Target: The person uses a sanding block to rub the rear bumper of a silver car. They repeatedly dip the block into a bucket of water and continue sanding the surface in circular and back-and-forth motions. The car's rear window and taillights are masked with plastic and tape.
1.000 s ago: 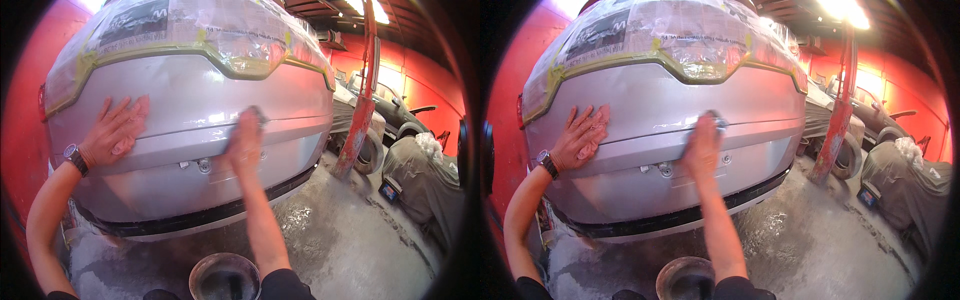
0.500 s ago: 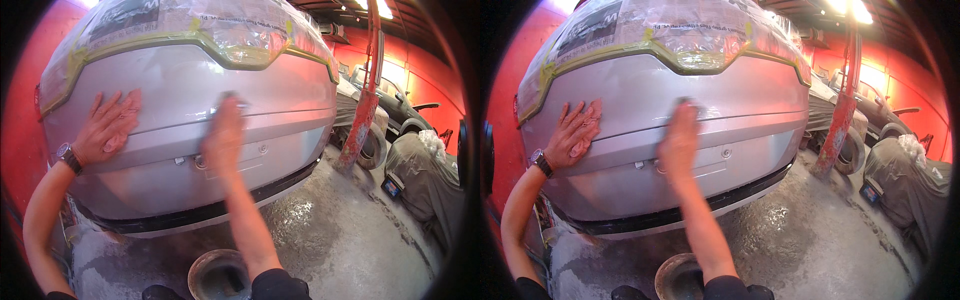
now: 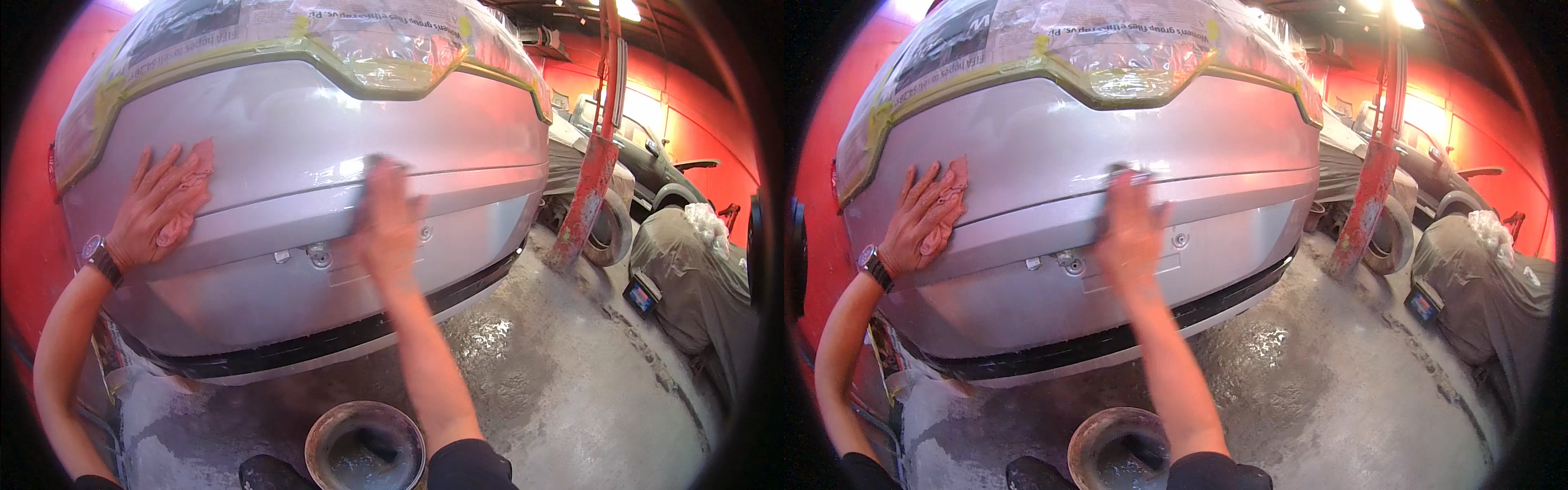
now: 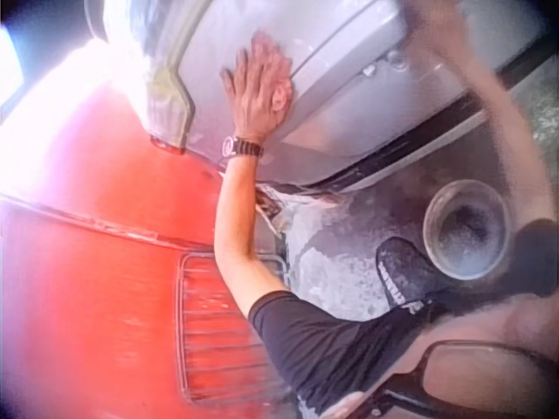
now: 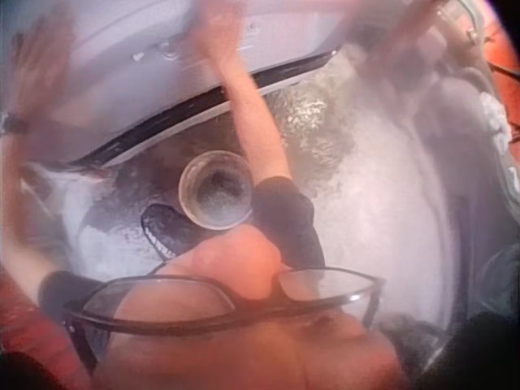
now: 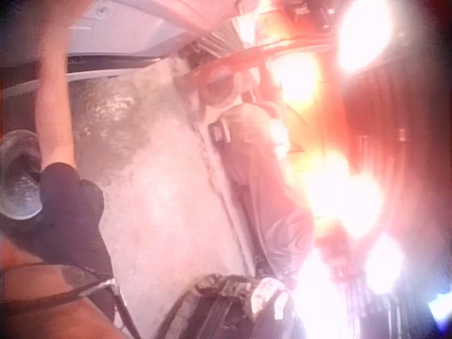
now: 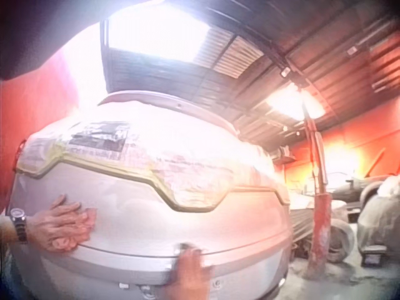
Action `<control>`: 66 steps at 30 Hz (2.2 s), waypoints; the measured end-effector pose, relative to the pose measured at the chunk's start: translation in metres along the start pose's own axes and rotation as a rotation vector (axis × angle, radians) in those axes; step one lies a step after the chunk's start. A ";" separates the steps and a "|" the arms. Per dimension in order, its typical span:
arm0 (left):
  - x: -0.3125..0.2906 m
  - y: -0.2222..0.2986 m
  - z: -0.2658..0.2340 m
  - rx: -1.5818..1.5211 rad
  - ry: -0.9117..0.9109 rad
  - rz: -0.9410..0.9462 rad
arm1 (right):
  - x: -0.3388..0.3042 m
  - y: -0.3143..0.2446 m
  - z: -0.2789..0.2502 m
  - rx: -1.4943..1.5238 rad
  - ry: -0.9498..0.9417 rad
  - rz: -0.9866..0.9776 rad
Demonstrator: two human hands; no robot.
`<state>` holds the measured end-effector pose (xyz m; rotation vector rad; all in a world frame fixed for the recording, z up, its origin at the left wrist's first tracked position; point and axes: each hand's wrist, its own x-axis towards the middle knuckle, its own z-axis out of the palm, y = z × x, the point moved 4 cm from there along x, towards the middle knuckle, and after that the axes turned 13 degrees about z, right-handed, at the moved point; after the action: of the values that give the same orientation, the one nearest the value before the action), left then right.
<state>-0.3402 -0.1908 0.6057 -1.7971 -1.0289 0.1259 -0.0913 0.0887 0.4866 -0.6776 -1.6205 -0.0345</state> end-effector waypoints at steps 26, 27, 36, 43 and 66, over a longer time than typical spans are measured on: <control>0.008 0.000 -0.006 -0.011 0.072 0.012 | 0.097 0.042 -0.009 0.092 0.241 0.301; 0.007 0.001 0.000 -0.018 0.075 0.014 | 0.092 0.006 -0.012 0.208 0.190 0.249; 0.005 0.001 -0.007 -0.020 0.075 0.010 | 0.094 0.015 -0.014 0.041 0.100 0.053; 0.003 0.002 -0.005 -0.019 0.055 0.007 | 0.074 -0.042 -0.004 -0.139 -0.013 -0.381; 0.002 0.002 -0.004 -0.017 0.056 -0.008 | 0.020 -0.009 -0.012 0.063 -0.029 -0.055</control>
<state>-0.3355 -0.1924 0.6074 -1.8014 -1.0001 0.0621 -0.0846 0.0844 0.5099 -0.5874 -1.6611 -0.0141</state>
